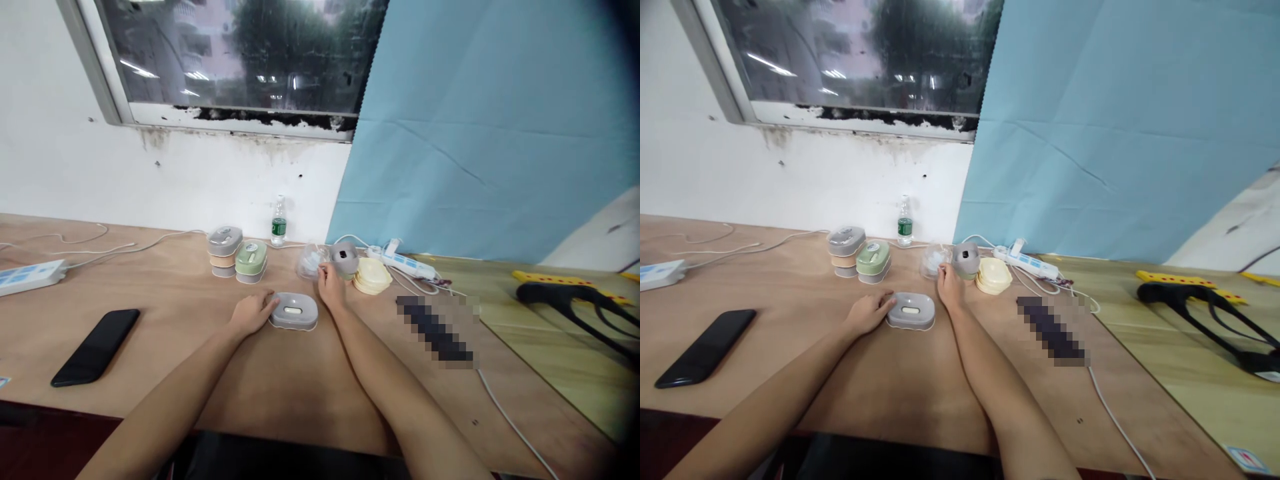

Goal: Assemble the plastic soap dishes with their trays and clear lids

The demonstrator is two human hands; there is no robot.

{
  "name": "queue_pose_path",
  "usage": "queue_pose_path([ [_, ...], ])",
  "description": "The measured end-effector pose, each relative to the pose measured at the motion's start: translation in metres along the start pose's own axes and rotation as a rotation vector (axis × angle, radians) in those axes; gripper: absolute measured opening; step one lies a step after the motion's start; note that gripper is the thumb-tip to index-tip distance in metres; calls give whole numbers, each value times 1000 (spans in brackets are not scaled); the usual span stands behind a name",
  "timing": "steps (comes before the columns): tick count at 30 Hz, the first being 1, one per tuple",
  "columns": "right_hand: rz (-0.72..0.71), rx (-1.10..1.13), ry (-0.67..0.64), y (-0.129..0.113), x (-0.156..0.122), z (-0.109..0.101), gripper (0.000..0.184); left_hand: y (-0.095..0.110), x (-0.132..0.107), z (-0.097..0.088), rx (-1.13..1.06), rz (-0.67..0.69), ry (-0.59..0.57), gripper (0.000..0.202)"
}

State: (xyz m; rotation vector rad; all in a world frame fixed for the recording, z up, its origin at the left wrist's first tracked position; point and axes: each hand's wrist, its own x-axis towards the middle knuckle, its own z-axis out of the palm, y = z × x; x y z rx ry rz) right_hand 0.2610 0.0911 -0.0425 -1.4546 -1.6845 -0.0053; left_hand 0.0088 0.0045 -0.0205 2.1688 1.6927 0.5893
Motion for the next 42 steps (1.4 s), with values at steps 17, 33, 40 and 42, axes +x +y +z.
queue_pose_path([
  [17, -238, 408, -8, -32, -84, -49, 28, 0, -14, -11, -236, 350, 324, 70],
  [33, 123, 135, -544, -41, -59, -60, 54, 5, -9, -9, -173, 80, 61, 44],
  [40, 121, 70, -552, -46, -56, -61, 56, 1, -8, -9, -176, 57, 58, 51],
  [42, 132, 63, -552, -45, -55, -61, 56, -1, -8, -9, -188, 95, 55, 52],
])
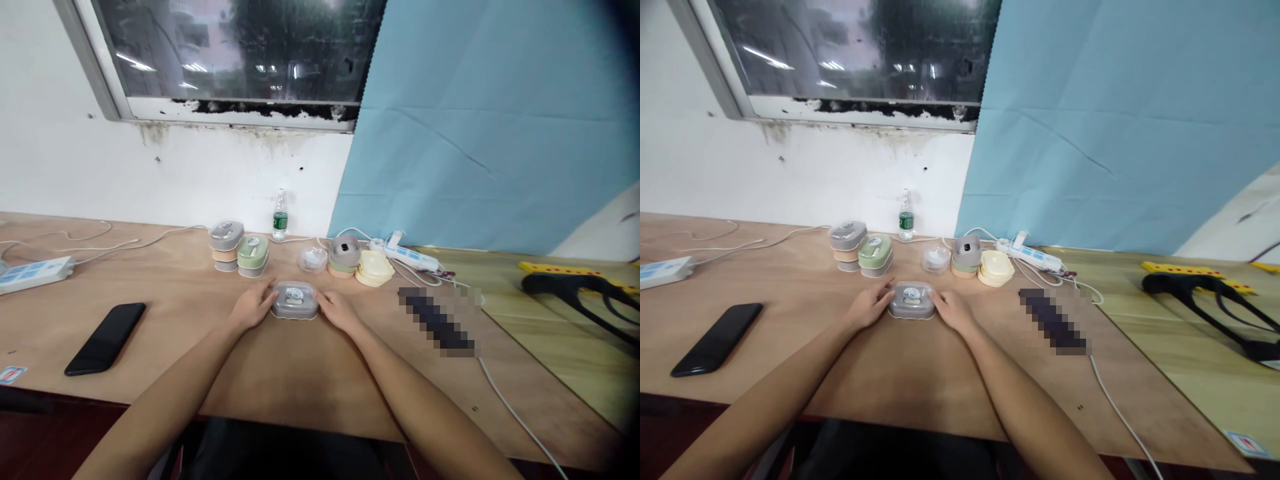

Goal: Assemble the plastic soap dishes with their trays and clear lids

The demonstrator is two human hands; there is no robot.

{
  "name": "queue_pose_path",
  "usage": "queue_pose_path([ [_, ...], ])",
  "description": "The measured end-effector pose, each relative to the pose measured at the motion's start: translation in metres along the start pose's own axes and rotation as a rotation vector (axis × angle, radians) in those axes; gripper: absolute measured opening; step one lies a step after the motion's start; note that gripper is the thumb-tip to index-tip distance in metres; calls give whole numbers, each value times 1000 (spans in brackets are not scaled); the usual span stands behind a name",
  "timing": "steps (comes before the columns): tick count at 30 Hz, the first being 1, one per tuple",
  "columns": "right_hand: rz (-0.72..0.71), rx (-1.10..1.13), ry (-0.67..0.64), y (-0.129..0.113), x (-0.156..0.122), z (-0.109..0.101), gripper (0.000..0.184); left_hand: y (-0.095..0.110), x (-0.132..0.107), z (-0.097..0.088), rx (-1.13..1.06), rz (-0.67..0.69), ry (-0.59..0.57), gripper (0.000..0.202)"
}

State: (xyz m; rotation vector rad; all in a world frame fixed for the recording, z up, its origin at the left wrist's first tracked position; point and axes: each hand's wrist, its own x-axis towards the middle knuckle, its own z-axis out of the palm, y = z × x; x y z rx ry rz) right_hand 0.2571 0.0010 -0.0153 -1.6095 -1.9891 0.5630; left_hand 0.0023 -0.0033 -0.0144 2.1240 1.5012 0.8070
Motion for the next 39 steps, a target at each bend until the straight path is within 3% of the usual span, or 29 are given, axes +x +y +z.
queue_pose_path([
  [5, 9, -17, 22, 2, 1, -1, 59, -1, -2, -5, 38, 49, -102, 60],
  [10, 2, -29, 35, 6, 3, 1, 61, 1, -1, -5, 117, 151, -146, 103],
  [14, 2, -41, 37, 9, 4, 3, 62, 3, 2, -3, 187, 153, -204, 100],
  [19, -23, 4, 41, 8, 3, 2, 61, 9, 1, -6, 240, 136, -184, 96],
  [26, 2, 74, 65, 12, 5, 3, 64, 11, -3, -20, 256, 123, -13, 91],
  [30, 19, 119, 69, 14, 6, 3, 62, 6, 5, -43, 272, 80, 238, 90],
  [34, -2, 112, 61, 14, 5, 3, 60, 3, 25, -69, 377, -126, 479, 86],
  [39, -17, 110, 55, 14, 5, 3, 59, 5, 49, -82, 508, -293, 415, 89],
])
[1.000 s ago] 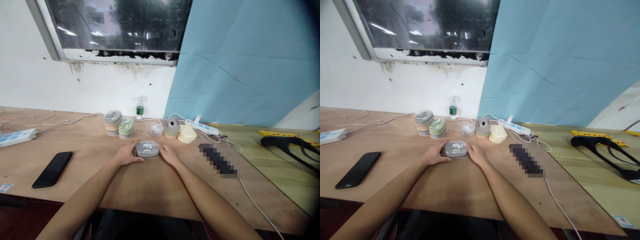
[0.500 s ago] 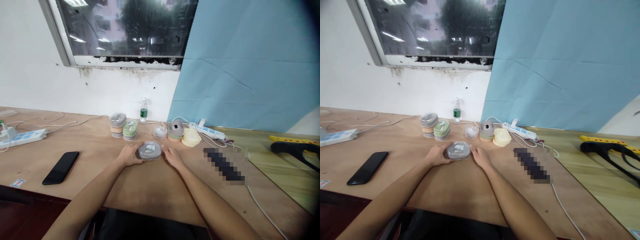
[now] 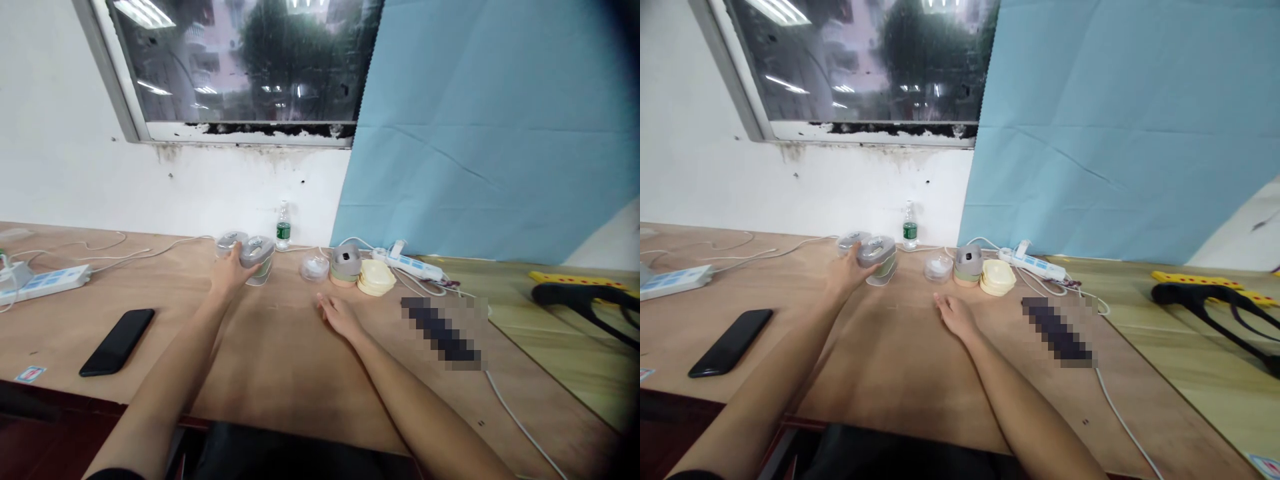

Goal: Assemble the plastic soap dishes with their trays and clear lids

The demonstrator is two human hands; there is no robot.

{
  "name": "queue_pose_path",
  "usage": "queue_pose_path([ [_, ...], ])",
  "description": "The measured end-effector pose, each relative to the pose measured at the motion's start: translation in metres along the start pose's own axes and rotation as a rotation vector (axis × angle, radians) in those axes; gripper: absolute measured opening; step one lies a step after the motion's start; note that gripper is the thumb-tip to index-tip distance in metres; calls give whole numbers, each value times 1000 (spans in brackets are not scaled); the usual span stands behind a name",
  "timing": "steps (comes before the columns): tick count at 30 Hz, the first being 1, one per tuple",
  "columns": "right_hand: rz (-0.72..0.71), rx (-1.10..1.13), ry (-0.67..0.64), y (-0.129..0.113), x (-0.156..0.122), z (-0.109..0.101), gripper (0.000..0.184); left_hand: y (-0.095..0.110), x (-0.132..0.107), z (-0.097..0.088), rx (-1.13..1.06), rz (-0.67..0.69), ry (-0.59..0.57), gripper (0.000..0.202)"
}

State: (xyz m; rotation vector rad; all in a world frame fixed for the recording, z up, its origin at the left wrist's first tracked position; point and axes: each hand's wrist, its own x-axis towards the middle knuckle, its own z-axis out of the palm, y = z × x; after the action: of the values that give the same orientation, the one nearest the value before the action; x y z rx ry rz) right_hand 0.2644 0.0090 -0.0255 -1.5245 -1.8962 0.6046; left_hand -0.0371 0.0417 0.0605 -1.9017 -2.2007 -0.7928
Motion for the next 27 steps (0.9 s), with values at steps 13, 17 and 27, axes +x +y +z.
queue_pose_path([
  [13, -45, -32, -8, -2, -1, -1, 60, 12, 7, 24, -60, -42, 151, 81],
  [17, -44, -37, -13, -3, -1, -2, 60, 14, 7, 24, -72, -37, 187, 83],
  [27, -59, -34, 47, -2, 0, -3, 55, 27, -54, 52, -229, 641, 111, 42],
])
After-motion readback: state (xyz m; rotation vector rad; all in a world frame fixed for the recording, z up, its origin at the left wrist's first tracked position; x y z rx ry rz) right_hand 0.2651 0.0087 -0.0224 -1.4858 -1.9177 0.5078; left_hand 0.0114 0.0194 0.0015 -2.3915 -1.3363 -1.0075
